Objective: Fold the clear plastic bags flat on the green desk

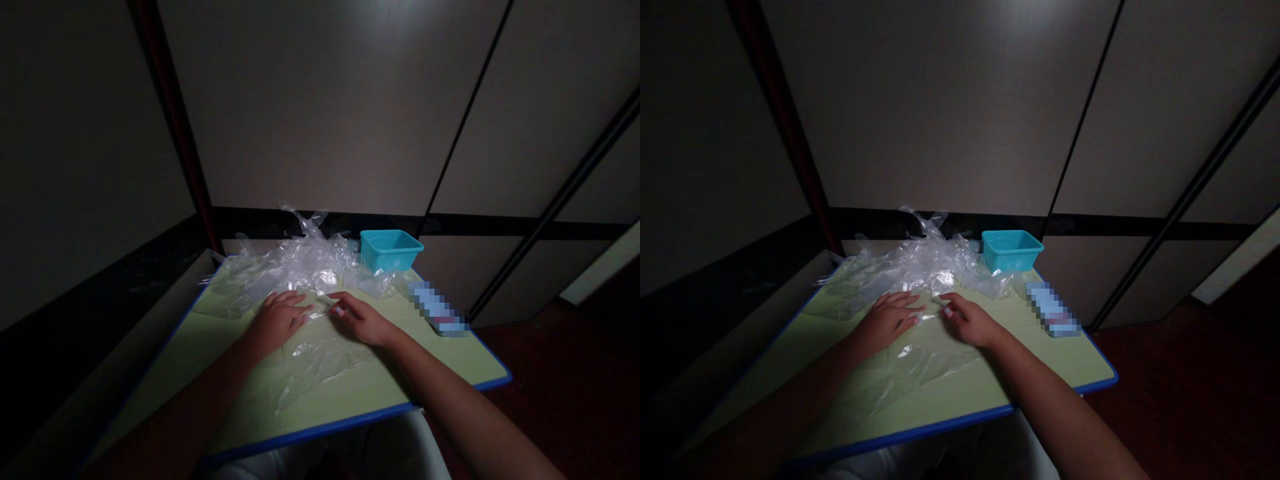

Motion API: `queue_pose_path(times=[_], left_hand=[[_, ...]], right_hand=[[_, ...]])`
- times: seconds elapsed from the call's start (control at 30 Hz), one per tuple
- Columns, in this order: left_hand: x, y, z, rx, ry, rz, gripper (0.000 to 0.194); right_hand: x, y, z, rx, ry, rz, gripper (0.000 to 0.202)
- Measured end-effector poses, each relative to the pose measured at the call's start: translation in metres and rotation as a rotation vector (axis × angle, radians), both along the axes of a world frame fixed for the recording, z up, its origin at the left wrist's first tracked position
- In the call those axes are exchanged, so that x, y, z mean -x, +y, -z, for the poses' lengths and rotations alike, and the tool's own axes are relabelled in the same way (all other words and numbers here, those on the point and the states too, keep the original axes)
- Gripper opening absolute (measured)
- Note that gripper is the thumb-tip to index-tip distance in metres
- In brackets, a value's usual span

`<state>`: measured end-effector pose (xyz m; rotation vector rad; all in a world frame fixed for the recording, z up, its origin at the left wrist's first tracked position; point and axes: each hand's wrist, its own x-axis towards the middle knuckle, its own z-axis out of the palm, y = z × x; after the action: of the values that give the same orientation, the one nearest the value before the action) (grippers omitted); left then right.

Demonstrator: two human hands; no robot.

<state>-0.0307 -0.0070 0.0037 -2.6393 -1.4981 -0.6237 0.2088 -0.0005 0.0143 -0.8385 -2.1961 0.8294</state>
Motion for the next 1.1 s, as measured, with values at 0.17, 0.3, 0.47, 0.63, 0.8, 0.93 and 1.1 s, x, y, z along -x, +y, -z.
queue_pose_path(times=[0.17, 0.3, 0.47, 0.63, 0.8, 0.93, 1.1], left_hand=[[0.0, -0.001, 0.001, 0.017, 0.051, 0.025, 0.037], [0.0, -0.002, 0.0, 0.053, 0.069, 0.083, 0.038], [0.0, -0.003, -0.003, 0.099, 0.068, 0.141, 0.045], [-0.001, -0.008, 0.0, 0.15, 0.102, 0.116, 0.063], [-0.003, -0.014, -0.005, 0.222, 0.176, 0.1, 0.073], [-0.005, -0.017, -0.01, 0.257, 0.17, 0.103, 0.087], [-0.008, -0.02, -0.011, 0.285, 0.207, 0.048, 0.103]], right_hand=[[0.001, -0.001, -0.001, -0.057, -0.038, -0.039, 0.034], [0.001, -0.001, -0.003, -0.13, -0.085, -0.049, 0.03], [-0.001, 0.001, -0.001, -0.225, -0.121, -0.008, 0.031], [0.0, 0.002, -0.001, -0.293, -0.121, 0.003, 0.029], [0.004, 0.003, 0.0, -0.359, -0.162, -0.089, 0.033], [0.006, 0.001, 0.001, -0.338, -0.261, -0.103, 0.041], [0.008, -0.003, -0.001, -0.24, -0.387, -0.143, 0.05]])
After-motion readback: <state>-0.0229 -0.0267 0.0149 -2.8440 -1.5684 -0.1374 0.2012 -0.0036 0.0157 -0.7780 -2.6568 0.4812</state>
